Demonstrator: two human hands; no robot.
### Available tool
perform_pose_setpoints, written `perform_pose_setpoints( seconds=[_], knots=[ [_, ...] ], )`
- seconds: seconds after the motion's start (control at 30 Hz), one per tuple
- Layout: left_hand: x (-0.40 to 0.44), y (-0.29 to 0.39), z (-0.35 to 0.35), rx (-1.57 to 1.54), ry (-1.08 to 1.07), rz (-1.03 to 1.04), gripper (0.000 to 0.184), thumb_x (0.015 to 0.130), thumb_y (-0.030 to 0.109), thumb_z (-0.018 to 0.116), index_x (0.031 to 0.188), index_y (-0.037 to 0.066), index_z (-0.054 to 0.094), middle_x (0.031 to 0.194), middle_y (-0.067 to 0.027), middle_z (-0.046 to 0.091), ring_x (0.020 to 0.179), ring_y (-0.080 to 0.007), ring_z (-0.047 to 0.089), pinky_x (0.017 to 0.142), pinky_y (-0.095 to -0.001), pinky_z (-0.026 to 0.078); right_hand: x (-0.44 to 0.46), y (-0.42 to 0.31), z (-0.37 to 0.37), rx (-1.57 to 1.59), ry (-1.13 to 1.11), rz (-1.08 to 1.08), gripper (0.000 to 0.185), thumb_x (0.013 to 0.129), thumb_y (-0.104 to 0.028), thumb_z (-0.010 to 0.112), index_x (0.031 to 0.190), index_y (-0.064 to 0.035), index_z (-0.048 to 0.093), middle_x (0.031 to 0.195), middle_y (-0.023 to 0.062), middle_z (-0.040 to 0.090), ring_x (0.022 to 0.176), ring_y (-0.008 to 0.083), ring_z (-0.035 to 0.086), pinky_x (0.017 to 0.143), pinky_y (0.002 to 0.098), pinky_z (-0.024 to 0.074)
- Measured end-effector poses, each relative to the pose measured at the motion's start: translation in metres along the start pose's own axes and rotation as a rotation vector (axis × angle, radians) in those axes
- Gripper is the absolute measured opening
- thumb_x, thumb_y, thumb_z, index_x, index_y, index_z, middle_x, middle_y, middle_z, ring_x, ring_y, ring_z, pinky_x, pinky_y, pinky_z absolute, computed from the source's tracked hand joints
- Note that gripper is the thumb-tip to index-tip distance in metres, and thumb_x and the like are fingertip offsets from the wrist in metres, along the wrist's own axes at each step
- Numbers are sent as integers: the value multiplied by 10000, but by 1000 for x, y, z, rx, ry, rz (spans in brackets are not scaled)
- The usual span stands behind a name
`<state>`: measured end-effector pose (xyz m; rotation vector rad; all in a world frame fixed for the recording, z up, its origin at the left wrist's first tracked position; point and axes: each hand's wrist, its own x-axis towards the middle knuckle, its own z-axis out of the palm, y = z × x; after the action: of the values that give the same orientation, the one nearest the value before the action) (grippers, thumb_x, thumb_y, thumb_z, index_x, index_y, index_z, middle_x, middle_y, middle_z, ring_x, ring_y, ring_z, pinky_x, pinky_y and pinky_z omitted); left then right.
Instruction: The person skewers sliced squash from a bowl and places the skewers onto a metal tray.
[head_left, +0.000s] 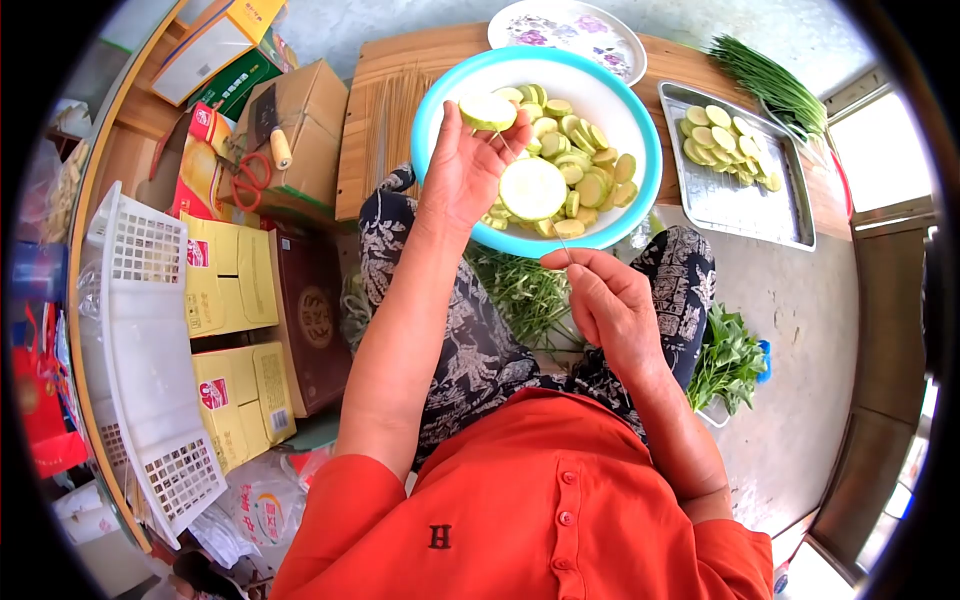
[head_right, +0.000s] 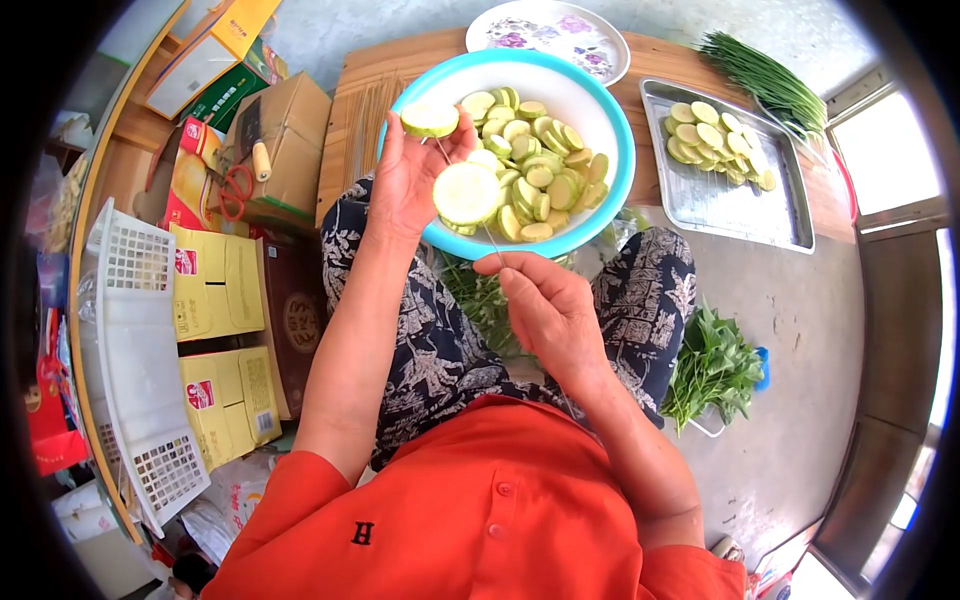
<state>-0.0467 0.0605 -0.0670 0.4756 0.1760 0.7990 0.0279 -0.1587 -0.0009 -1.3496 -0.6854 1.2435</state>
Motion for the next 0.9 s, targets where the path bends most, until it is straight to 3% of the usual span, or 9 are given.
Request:
perform_pose_setpoints(
  seconds=[0.23, 0.3, 0.4, 0.47, 0.9],
  knots=[
    [-1, -1, 2, -52, 12, 18, 591, 945, 448, 530, 1265, -38, 427, 1203, -204, 523, 1067, -307, 576, 945, -421, 512, 0, 1, 2, 13, -2, 0, 250, 993, -169, 470, 1093, -12, 637, 528, -79, 416, 446, 12, 351, 426, 183, 293],
    [0, -1, 0, -50, 3, 15, 589, 946, 443, 532, 1269, -38, 422, 1207, -206, 519, 1072, -311, 575, 947, -424, 511, 1, 2, 5, -6, 30, -20, 272, 1001, -150, 436, 1110, 18, 621, 482, -85, 370, 399, 4, 266, 398, 182, 202],
    [0, 0, -1, -81, -10, 9, 573, 955, 424, 527, 1276, -38, 415, 1213, -211, 515, 1080, -315, 572, 950, -430, 508, 1, 2, 7, 5, 40, -18, 273, 1001, -155, 438, 1110, 15, 622, 482, -81, 371, 400, 6, 270, 399, 183, 207],
    [0, 1, -2, -71, -12, -12, 586, 941, 424, 543, 1301, -25, 436, 1215, -186, 518, 1136, -281, 522, 1034, -424, 445, 1, 1, 8, 4, 38, -24, 274, 1001, -158, 438, 1109, 14, 623, 482, -79, 373, 401, 8, 271, 400, 183, 208],
    [-6, 0, 3, -90, -38, 11, 612, 918, 385, 602, 1323, -33, 412, 1245, -183, 499, 1142, -285, 513, 1037, -417, 437, 0, -5, 15, 76, 63, 0, 274, 986, -154, 441, 1079, 30, 622, 481, -76, 369, 392, 14, 259, 395, 188, 194]
  ],
)
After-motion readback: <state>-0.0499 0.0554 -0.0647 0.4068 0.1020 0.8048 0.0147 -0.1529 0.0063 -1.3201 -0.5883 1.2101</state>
